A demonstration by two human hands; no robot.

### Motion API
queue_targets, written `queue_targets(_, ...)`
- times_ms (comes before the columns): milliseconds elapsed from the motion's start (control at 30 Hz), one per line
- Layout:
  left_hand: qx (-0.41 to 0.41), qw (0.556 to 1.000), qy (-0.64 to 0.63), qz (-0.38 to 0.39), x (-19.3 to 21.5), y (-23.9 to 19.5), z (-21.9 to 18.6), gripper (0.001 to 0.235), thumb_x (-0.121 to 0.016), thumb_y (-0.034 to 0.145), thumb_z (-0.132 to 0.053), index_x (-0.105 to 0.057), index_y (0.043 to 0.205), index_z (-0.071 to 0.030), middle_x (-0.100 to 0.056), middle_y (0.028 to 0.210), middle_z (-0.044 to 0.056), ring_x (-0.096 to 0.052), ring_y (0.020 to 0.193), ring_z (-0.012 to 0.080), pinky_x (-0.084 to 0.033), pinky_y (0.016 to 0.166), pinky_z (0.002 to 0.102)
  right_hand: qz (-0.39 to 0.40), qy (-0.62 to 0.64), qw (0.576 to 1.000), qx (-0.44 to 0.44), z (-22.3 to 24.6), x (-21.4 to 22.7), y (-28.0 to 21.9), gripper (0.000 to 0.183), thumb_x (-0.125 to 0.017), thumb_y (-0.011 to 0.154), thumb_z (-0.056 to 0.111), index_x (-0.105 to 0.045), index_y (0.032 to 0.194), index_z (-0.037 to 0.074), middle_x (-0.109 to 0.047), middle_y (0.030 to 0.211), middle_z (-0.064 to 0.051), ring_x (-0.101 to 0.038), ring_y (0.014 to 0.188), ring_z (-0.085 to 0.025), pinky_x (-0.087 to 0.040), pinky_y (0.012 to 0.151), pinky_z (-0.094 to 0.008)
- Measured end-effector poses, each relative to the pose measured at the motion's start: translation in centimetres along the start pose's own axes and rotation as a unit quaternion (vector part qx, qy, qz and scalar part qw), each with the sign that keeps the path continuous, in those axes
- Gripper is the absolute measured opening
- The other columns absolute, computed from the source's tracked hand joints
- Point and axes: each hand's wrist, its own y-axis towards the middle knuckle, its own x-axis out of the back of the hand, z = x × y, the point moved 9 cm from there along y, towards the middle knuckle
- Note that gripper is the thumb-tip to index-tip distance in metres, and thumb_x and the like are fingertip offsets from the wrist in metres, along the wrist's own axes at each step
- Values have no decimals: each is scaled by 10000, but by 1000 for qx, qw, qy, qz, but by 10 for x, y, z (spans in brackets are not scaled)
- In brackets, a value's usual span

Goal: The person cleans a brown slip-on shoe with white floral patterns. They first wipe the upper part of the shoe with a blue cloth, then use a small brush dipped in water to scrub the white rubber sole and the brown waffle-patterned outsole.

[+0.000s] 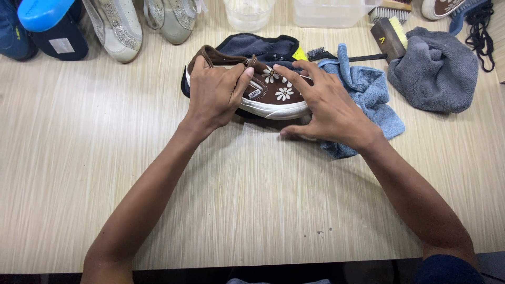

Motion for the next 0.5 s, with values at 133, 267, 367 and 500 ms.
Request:
queue_targets(133, 134, 981, -136, 38, 14, 12, 21, 488, -346, 1154, -411, -388, 748, -144, -418, 582, -11, -460, 519, 199, -347, 545, 419, -152, 130, 973, 116, -36, 9, -1, 668, -653, 682, -10, -671, 1348, -48, -720, 1303, -231, -684, 1221, -370, -502, 1095, -463)
queue_targets(267, 1, 958, -264, -116, 58, 7, 25, 469, -355, 1111, -400, -639, 1136, -28, -673, 1007, 94, -600, 921, 224, -415, 808, 359, -143, 229, 955, 126, -59, 8, -5, 410, -657, 826, -58, -723, 1229, -12, -731, 1263, -202, -720, 1193, -337, -562, 1049, -412)
queue_targets(367, -7, 950, -288, -117, 48, -13, 47, 693, -493, 975, -623, -530, 1336, -33, -569, 1307, 152, -577, 1165, 294, -469, 980, 406, -146, 273, 944, 117, -70, 7, -7, 340, -696, 891, -43, -718, 1227, 1, -713, 1289, -219, -704, 1223, -342, -567, 1059, -415)
queue_targets(500, 31, 916, -398, -41, 22, -18, 46, 945, -831, 819, -528, -388, 1500, -46, -628, 1313, 116, -704, 1102, 224, -578, 944, 328, -143, 284, 941, 113, -70, 10, -5, 296, -716, 928, -42, -715, 1222, -8, -713, 1289, -213, -694, 1243, -345, -561, 1081, -425)
